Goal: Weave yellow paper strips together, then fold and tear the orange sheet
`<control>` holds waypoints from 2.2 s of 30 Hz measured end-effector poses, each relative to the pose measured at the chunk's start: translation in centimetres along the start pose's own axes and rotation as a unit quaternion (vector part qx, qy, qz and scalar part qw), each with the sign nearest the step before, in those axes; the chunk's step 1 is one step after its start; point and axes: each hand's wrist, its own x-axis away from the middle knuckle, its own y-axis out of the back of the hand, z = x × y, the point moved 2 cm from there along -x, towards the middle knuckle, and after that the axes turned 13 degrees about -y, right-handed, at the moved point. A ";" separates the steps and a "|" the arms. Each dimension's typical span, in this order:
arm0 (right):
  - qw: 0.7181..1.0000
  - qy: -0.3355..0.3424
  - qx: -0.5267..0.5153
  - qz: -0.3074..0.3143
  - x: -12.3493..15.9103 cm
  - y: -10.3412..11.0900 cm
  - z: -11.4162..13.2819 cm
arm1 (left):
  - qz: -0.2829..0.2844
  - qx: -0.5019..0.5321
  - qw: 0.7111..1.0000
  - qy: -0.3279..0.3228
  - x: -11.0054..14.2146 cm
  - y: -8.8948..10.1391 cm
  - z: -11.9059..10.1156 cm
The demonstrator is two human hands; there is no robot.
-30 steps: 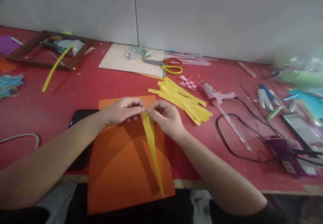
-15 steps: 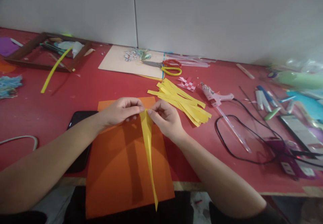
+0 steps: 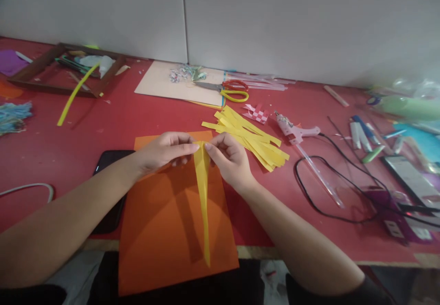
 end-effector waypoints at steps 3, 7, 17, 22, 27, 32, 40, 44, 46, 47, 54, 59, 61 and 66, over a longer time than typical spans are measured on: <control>1.000 -0.019 -0.023 0.008 -0.1 0.0 -0.3 | 0.002 -0.018 1.000 -0.001 0.0 0.1 0.2; 0.998 -0.034 -0.040 0.035 -0.1 -0.1 -0.5 | 0.004 -0.020 1.000 -0.017 -0.2 0.2 0.2; 1.000 -0.010 0.001 0.015 0.0 -0.2 -0.1 | -0.006 -0.013 0.999 -0.031 -0.2 0.3 0.4; 1.000 -0.004 0.015 0.008 -0.1 -0.1 -0.3 | -0.017 -0.007 1.000 -0.018 -0.2 0.2 0.3; 1.000 0.007 0.024 -0.007 0.0 -0.1 -0.3 | -0.026 0.001 1.000 -0.013 -0.3 0.2 0.3; 0.999 0.006 0.027 -0.020 0.1 -0.2 -0.1 | -0.020 0.007 1.000 -0.007 -0.1 0.2 0.0; 0.999 -0.031 -0.007 0.001 -0.2 0.0 -0.7 | 0.026 -0.024 0.999 -0.019 0.0 0.0 0.0; 0.999 -0.036 -0.006 0.019 -0.1 -0.1 -0.6 | 0.011 -0.008 1.000 -0.020 -0.1 0.0 0.1; 0.999 -0.031 0.001 0.017 -0.1 -0.2 -0.4 | 0.013 -0.001 1.000 -0.020 -0.1 0.0 0.2; 1.000 -0.026 0.005 0.012 -0.1 -0.2 -0.4 | 0.013 0.000 1.000 -0.021 -0.1 0.0 0.2; 0.999 0.014 0.029 -0.014 0.2 -0.1 0.1 | -0.006 0.001 1.000 -0.029 -0.4 0.2 0.2; 1.000 0.005 0.021 -0.021 0.2 -0.1 0.2 | -0.007 0.012 1.000 -0.027 -0.1 0.0 0.1; 1.000 -0.005 0.014 -0.025 0.1 0.0 0.0 | 0.011 0.010 0.999 -0.029 0.0 -0.1 0.1; 0.999 -0.033 -0.039 0.010 -0.3 0.0 -0.7 | 0.049 -0.033 0.997 -0.045 -0.1 -0.1 0.1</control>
